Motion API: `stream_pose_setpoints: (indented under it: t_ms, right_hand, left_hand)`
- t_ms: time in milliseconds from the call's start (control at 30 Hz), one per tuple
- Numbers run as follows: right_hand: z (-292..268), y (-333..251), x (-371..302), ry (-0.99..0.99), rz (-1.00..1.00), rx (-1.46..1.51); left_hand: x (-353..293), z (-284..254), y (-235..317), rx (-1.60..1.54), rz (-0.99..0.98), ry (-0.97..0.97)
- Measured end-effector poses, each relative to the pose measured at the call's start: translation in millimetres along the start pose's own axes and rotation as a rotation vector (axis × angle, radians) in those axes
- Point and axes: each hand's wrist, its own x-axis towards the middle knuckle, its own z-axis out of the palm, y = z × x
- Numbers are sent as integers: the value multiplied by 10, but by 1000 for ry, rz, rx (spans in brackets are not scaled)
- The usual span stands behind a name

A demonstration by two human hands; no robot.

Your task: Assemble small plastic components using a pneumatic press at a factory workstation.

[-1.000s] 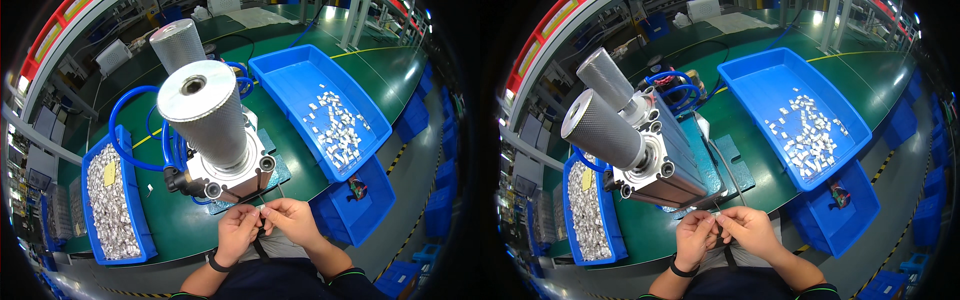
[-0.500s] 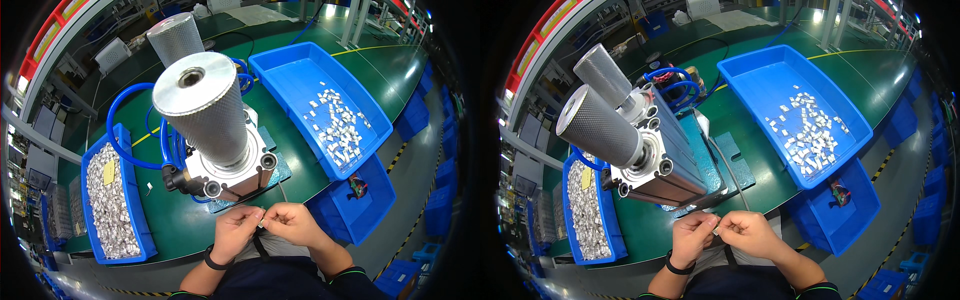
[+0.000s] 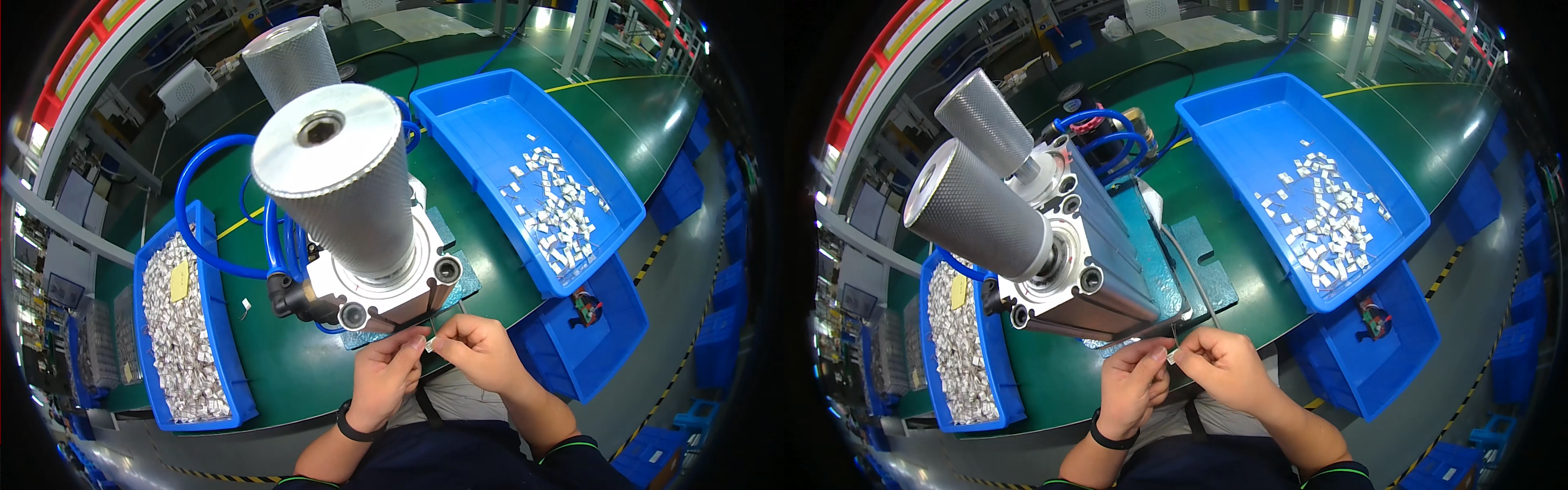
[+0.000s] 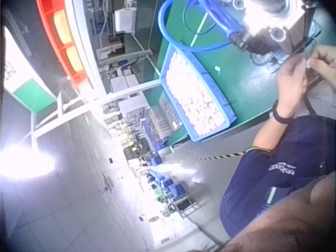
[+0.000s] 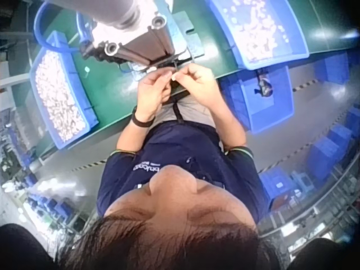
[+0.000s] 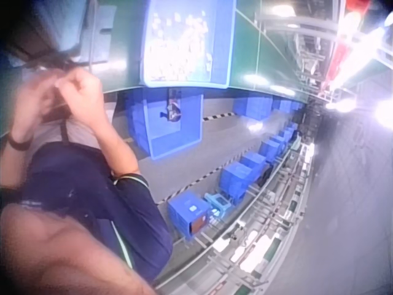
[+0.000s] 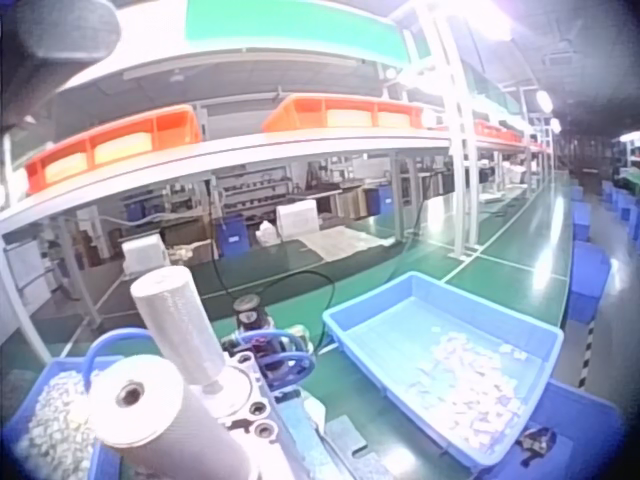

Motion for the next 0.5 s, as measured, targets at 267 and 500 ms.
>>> stream_pose_setpoints:
  t_ms: [267,500]
  right_hand:
    - [52,-8,184,50,-16,-54]
    - [54,122,251,56,-62,20]
  left_hand:
    - [-5,26,7,-19,28,73]
    - [27,34,-3,-2,38,90]
